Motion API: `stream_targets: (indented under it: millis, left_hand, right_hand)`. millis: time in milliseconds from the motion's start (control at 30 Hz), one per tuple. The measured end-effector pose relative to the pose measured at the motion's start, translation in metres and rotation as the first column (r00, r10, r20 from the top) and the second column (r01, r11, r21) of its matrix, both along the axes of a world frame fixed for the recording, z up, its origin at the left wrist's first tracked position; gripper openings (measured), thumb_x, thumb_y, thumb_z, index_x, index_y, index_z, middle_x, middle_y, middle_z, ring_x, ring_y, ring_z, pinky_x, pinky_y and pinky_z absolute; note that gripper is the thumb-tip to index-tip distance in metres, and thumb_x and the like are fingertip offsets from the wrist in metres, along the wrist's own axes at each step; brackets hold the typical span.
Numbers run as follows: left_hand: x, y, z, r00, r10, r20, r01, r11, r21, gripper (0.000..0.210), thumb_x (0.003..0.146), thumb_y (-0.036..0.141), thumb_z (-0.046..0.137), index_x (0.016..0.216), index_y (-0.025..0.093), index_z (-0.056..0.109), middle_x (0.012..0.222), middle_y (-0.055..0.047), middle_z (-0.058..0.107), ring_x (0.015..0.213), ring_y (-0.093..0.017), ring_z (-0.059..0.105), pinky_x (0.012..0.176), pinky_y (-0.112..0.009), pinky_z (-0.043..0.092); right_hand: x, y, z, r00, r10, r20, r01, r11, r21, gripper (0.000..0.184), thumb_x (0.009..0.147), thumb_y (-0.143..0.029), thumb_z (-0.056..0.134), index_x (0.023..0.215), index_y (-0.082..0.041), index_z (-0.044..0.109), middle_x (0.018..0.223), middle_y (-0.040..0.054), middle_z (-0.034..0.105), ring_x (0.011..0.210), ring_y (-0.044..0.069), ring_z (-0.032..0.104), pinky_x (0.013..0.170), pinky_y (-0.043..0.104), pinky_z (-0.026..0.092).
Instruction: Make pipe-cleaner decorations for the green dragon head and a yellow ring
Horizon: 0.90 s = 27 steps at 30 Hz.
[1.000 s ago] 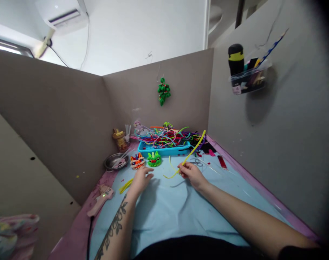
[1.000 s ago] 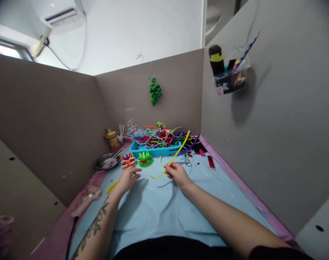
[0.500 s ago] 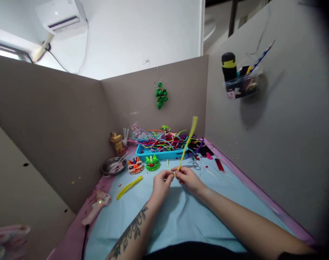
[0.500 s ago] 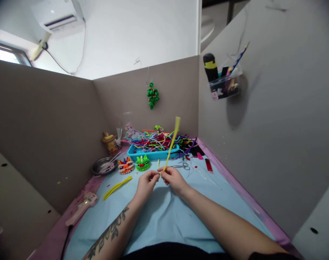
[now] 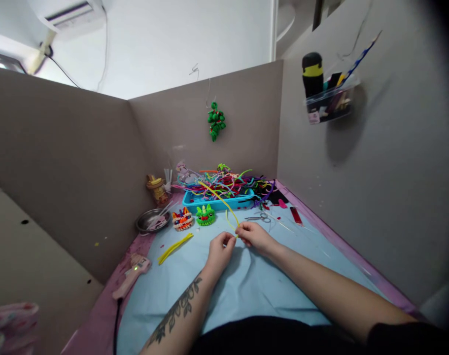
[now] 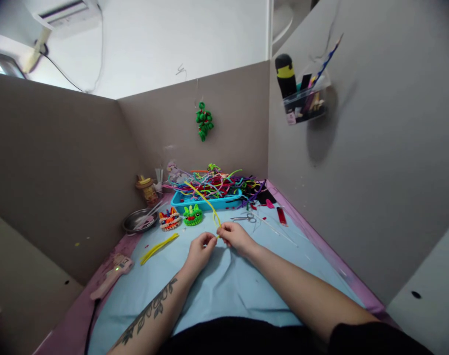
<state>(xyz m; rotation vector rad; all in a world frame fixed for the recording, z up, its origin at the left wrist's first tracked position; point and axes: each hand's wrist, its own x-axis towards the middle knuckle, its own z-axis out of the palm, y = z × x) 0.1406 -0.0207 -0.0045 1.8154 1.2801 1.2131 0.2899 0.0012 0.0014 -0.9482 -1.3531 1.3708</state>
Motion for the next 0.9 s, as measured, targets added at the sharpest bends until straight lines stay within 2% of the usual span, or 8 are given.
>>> stream_targets:
  millis: [167,267,433,600,900]
  left_hand:
    - [-0.001,-0.006,0.006,1.000,0.008,0.015,-0.008,1.000,0.026,0.019,0.078,0.031,0.050,0.069,0.017,0.058,0.062,0.000,0.058,0.059,-0.013,0.050,0.058,-0.023,0.038]
    - [-0.001,-0.010,0.010,0.999,0.016,0.029,-0.016,1.000,0.020,0.020,0.078,0.032,0.050,0.068,0.016,0.058,0.062,-0.001,0.058,0.059,-0.013,0.050,0.058,-0.023,0.038]
    - [-0.003,-0.010,0.010,0.996,0.017,0.082,-0.019,0.999,0.030,0.021,0.078,0.034,0.050,0.070,0.017,0.059,0.063,-0.001,0.058,0.060,-0.013,0.051,0.056,-0.022,0.038]
    - [-0.005,-0.008,0.007,0.998,0.035,0.043,-0.038,0.997,0.069,0.023,0.080,0.035,0.049,0.073,0.015,0.059,0.065,-0.001,0.058,0.061,-0.013,0.051,0.056,-0.023,0.038]
    - [-0.007,-0.008,0.004,0.996,0.063,-0.062,-0.052,0.984,0.169,0.019,0.082,0.030,0.048,0.075,0.016,0.059,0.068,-0.002,0.058,0.064,-0.013,0.052,0.059,-0.023,0.040]
  right_hand:
    - [0.001,-0.003,0.007,0.991,0.051,-0.122,-0.063,0.993,-0.095,0.025,0.065,-0.037,0.067,0.064,-0.015,0.057,0.051,-0.0040,0.049,0.043,0.006,0.040,0.037,0.016,0.026]
    - [0.003,-0.004,0.009,0.984,0.088,-0.157,-0.104,0.990,-0.098,0.025,0.062,-0.035,0.070,0.062,-0.014,0.056,0.055,-0.0027,0.051,0.046,0.006,0.042,0.037,0.016,0.026]
    - [0.004,-0.004,0.008,0.976,0.132,-0.175,-0.145,0.987,-0.062,0.018,0.065,-0.030,0.068,0.069,-0.014,0.060,0.056,-0.0026,0.051,0.047,0.006,0.042,0.039,0.017,0.027]
    - [0.005,-0.002,0.007,0.978,0.142,-0.154,-0.149,0.988,-0.031,0.016,0.066,-0.028,0.065,0.072,-0.013,0.061,0.055,-0.0029,0.050,0.045,0.006,0.041,0.039,0.017,0.028]
    - [0.003,0.000,0.004,0.993,0.088,-0.077,-0.086,0.996,0.030,0.016,0.065,-0.026,0.065,0.073,-0.013,0.060,0.048,-0.0060,0.046,0.038,0.005,0.035,0.037,0.018,0.027]
